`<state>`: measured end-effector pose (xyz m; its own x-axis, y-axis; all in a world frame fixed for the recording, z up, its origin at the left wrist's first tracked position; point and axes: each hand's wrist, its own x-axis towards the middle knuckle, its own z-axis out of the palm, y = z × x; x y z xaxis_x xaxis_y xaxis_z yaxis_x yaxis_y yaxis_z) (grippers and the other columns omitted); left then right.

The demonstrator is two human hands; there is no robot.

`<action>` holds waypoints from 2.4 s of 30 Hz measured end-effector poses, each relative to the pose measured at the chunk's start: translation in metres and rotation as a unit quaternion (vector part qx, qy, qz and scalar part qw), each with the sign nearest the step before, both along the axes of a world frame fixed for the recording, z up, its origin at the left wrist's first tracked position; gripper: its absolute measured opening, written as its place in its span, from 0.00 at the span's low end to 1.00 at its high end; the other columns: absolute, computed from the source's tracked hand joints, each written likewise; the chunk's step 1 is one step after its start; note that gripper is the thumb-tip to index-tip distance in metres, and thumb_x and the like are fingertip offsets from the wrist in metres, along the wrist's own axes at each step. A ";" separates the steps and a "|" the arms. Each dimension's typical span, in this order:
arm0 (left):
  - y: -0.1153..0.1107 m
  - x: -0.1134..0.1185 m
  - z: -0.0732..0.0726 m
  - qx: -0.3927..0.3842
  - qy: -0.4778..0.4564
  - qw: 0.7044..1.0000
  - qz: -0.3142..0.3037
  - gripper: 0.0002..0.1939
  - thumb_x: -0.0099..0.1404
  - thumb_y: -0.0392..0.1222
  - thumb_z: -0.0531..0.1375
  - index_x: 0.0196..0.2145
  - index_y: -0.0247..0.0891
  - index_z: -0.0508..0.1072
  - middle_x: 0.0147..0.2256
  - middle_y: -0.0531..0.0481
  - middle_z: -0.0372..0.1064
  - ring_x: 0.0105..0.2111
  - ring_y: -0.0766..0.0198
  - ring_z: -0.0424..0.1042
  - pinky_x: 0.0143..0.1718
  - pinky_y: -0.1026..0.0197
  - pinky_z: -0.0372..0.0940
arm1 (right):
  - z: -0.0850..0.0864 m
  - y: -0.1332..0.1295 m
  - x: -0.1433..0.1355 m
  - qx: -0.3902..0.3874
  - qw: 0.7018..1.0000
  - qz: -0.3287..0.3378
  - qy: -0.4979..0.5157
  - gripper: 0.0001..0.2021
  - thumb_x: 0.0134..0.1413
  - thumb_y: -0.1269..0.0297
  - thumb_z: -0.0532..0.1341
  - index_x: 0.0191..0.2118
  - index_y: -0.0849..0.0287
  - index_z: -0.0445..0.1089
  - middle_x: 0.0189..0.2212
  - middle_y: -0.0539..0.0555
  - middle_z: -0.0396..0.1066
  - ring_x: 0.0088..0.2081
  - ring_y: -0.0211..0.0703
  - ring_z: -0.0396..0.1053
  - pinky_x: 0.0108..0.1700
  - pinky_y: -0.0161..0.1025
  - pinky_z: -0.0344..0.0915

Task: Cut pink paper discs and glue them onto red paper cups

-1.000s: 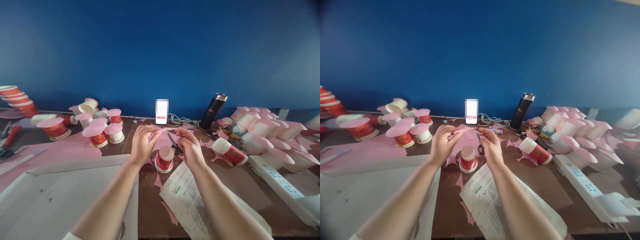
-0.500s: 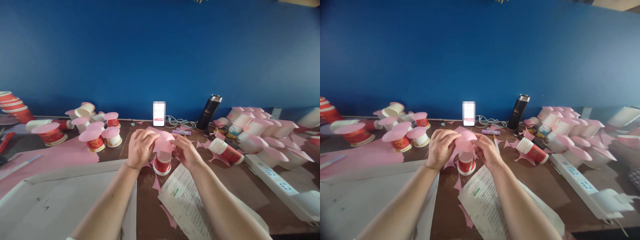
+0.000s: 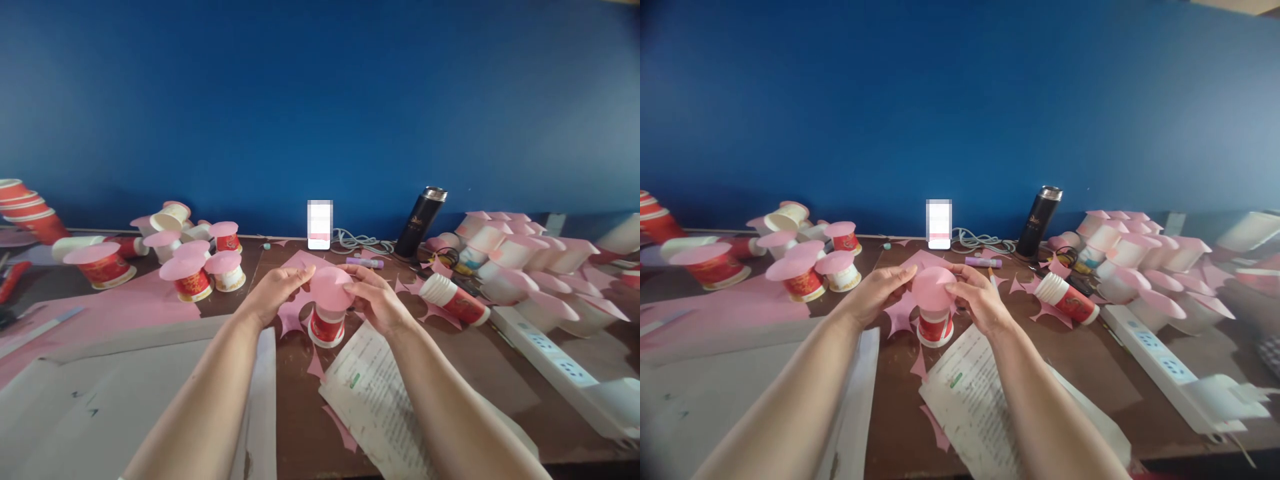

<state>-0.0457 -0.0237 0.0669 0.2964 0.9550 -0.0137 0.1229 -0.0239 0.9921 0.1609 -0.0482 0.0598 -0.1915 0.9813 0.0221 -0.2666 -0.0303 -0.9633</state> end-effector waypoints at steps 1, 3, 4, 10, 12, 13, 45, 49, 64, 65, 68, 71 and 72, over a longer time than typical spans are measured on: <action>-0.001 0.001 0.000 -0.015 -0.017 1.000 -0.007 0.19 0.54 0.57 0.61 0.26 0.37 0.72 0.26 0.53 0.66 0.22 0.70 0.58 0.25 0.64 0.52 | 0.000 0.000 0.000 -0.003 1.000 0.001 -0.004 0.18 0.44 0.66 0.66 0.45 0.55 0.71 0.32 0.50 0.71 0.27 0.35 0.64 0.25 0.31 0.56; -0.002 0.002 0.000 -0.037 -0.044 0.998 -0.002 0.17 0.51 0.54 0.64 0.26 0.37 0.71 0.27 0.54 0.65 0.23 0.71 0.58 0.27 0.65 0.53 | 0.000 0.000 0.001 -0.009 1.000 0.004 -0.012 0.18 0.44 0.64 0.66 0.45 0.54 0.70 0.33 0.50 0.71 0.27 0.35 0.64 0.26 0.32 0.57; -0.002 0.002 0.001 -0.046 -0.057 0.997 0.001 0.16 0.50 0.53 0.66 0.27 0.37 0.71 0.27 0.54 0.65 0.24 0.71 0.58 0.28 0.65 0.53 | 0.001 -0.001 0.002 -0.011 1.000 0.007 -0.017 0.18 0.45 0.64 0.66 0.45 0.54 0.70 0.32 0.50 0.71 0.27 0.35 0.64 0.26 0.32 0.56; -0.001 0.002 0.001 -0.057 -0.124 0.991 -0.004 0.14 0.50 0.48 0.67 0.24 0.36 0.69 0.26 0.55 0.62 0.25 0.72 0.58 0.28 0.66 0.52 | 0.003 0.000 0.007 -0.005 0.999 0.022 -0.034 0.18 0.44 0.62 0.67 0.44 0.58 0.71 0.25 0.47 0.66 0.20 0.29 0.56 0.21 0.30 0.48; -0.001 0.002 0.001 -0.059 -0.127 0.990 0.000 0.14 0.50 0.47 0.67 0.24 0.36 0.69 0.26 0.55 0.62 0.25 0.72 0.58 0.27 0.66 0.52 | 0.004 0.000 0.009 -0.008 0.999 0.020 -0.028 0.18 0.44 0.62 0.68 0.44 0.58 0.70 0.26 0.47 0.67 0.21 0.28 0.56 0.21 0.29 0.49; -0.001 0.002 0.001 -0.060 -0.123 0.991 0.000 0.14 0.50 0.48 0.67 0.24 0.36 0.69 0.26 0.55 0.62 0.25 0.72 0.58 0.26 0.67 0.51 | 0.004 0.001 0.009 -0.011 0.999 0.018 -0.024 0.18 0.44 0.63 0.68 0.44 0.58 0.70 0.27 0.48 0.67 0.21 0.28 0.57 0.22 0.29 0.50; 0.002 -0.004 -0.006 -0.170 0.004 0.972 -0.162 0.19 0.49 0.52 0.67 0.23 0.35 0.65 0.20 0.55 0.60 0.17 0.75 0.48 0.18 0.66 0.35 | 0.000 0.006 0.024 -0.059 0.985 0.110 -0.120 0.20 0.43 0.59 0.69 0.43 0.60 0.70 0.20 0.45 0.62 0.19 0.29 0.54 0.19 0.30 0.44; 0.004 -0.004 -0.009 -0.174 0.006 0.971 -0.163 0.19 0.48 0.52 0.68 0.24 0.36 0.65 0.20 0.54 0.61 0.17 0.75 0.49 0.18 0.66 0.35 | -0.002 0.007 0.025 -0.074 0.985 0.106 -0.118 0.21 0.42 0.60 0.69 0.44 0.60 0.69 0.20 0.45 0.63 0.19 0.29 0.55 0.19 0.30 0.43; 0.003 -0.002 -0.009 -0.188 -0.007 0.968 -0.165 0.18 0.50 0.51 0.67 0.25 0.35 0.67 0.20 0.56 0.58 0.18 0.75 0.48 0.18 0.66 0.35 | -0.009 0.008 0.024 -0.064 0.981 0.114 -0.143 0.22 0.42 0.59 0.71 0.44 0.58 0.69 0.20 0.43 0.60 0.20 0.29 0.54 0.19 0.30 0.44; 0.003 -0.002 -0.009 -0.188 -0.008 0.968 -0.164 0.18 0.49 0.51 0.67 0.25 0.35 0.67 0.19 0.56 0.58 0.18 0.75 0.48 0.18 0.66 0.35 | -0.009 0.008 0.024 -0.060 0.981 0.117 -0.144 0.22 0.42 0.59 0.70 0.45 0.58 0.69 0.20 0.43 0.59 0.20 0.29 0.54 0.20 0.30 0.44; 0.004 -0.002 -0.010 -0.190 -0.001 0.967 -0.168 0.18 0.48 0.51 0.68 0.26 0.34 0.68 0.20 0.56 0.58 0.18 0.75 0.48 0.18 0.66 0.35 | -0.009 0.008 0.024 -0.050 0.979 0.123 -0.153 0.22 0.44 0.59 0.70 0.46 0.60 0.68 0.20 0.43 0.58 0.21 0.29 0.54 0.20 0.29 0.45; 0.005 -0.002 -0.011 -0.198 0.005 0.964 -0.175 0.18 0.47 0.49 0.69 0.27 0.34 0.68 0.20 0.56 0.60 0.18 0.76 0.49 0.18 0.66 0.35 | -0.009 0.009 0.025 -0.052 0.977 0.126 -0.162 0.23 0.44 0.60 0.70 0.47 0.61 0.68 0.21 0.44 0.59 0.22 0.30 0.55 0.20 0.29 0.46; 0.006 -0.002 -0.012 -0.199 0.007 0.964 -0.176 0.18 0.47 0.49 0.69 0.27 0.34 0.68 0.21 0.56 0.60 0.18 0.76 0.49 0.18 0.66 0.36 | -0.009 0.009 0.025 -0.052 0.977 0.129 -0.163 0.23 0.44 0.60 0.70 0.47 0.61 0.68 0.21 0.44 0.59 0.22 0.30 0.55 0.20 0.29 0.46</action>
